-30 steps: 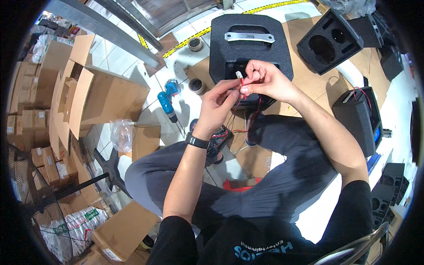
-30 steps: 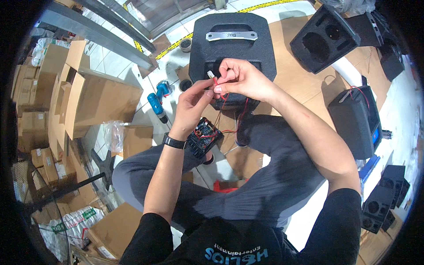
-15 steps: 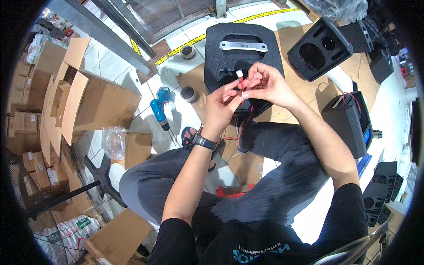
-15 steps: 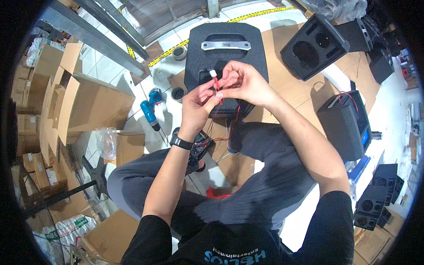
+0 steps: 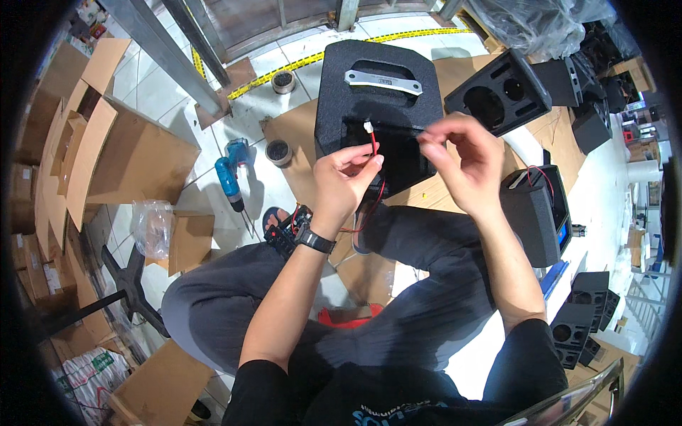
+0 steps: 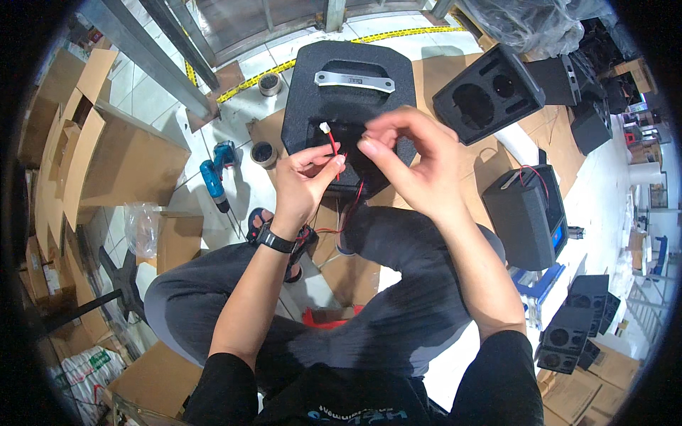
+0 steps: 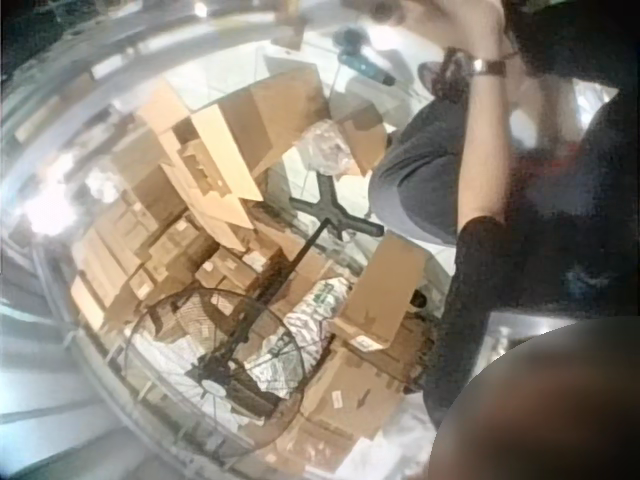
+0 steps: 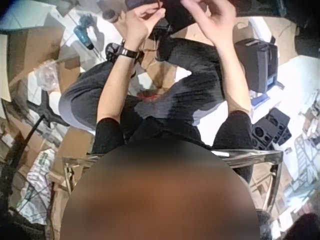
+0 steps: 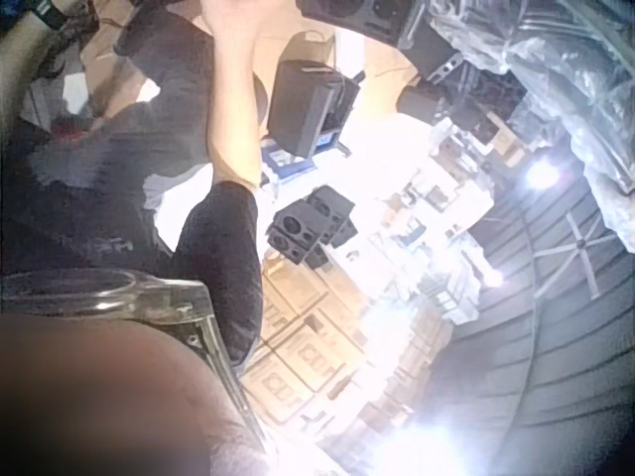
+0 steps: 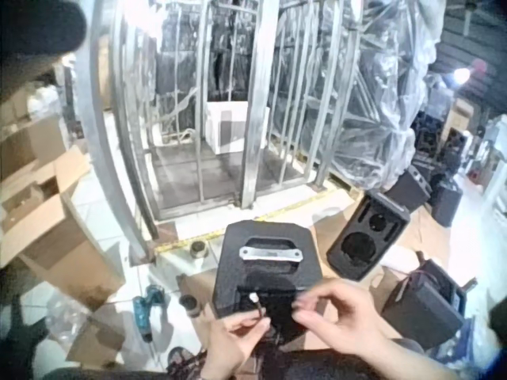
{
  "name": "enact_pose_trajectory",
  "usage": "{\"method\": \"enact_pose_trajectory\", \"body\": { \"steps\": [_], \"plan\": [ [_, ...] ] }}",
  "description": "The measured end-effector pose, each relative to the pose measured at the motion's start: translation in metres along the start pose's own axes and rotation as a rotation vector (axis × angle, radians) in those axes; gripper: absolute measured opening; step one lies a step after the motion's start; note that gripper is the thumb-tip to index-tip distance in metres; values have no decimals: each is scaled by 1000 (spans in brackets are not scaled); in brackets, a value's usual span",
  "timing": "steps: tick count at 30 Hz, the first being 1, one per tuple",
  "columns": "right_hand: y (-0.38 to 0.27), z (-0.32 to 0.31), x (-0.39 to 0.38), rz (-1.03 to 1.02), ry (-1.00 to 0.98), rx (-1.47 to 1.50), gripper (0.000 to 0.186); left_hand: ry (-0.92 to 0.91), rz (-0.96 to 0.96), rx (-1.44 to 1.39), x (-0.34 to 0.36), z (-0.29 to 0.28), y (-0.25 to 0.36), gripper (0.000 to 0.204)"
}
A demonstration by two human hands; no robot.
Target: The person sits on the floor and works on a small electronic device, connecting wires and using a lighter to heat and seal wire connections. The person handles the circuit board and wires directly, then uses the lighter to apply heat to the wire ends.
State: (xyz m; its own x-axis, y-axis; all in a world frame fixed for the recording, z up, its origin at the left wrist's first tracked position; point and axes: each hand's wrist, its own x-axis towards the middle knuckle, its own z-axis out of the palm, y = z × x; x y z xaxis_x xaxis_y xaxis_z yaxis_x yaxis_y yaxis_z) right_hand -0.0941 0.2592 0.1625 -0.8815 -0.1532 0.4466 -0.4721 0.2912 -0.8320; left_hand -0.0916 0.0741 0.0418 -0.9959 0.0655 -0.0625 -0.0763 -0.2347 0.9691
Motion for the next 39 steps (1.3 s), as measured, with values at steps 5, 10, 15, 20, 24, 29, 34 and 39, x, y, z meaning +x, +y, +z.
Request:
{"method": "enact_pose_trajectory", "body": {
  "steps": [5, 10, 15, 20, 24, 29, 34, 39],
  "plan": [
    [10, 24, -5, 118, -170, -218, 39, 73, 15, -56, -5, 3, 1, 23],
    [15, 41, -16, 66, -253, -371, 47, 106, 68, -156, -9, 7, 0, 22],
    [18, 45, -17, 71, -269, -487, 47, 131, 50, -36, -10, 7, 3, 23],
    [19, 45, -17, 47, -184, -399, 42, 100, -37, -29, -13, 4, 10, 21],
    [23, 38, -12, 19, -129, -327, 37, 80, -19, 9, -13, 1, 10, 22],
    [18, 26, -1, -132, -81, -299, 29, 103, 8, 26, -9, -2, 7, 22],
    [-1, -19, 15, -239, -55, -362, 30, 155, 145, 203, -12, -12, 15, 22],
    [3, -94, 17, 104, -139, -250, 22, 232, 224, 527, -12, -28, 26, 22]
  ]
}}
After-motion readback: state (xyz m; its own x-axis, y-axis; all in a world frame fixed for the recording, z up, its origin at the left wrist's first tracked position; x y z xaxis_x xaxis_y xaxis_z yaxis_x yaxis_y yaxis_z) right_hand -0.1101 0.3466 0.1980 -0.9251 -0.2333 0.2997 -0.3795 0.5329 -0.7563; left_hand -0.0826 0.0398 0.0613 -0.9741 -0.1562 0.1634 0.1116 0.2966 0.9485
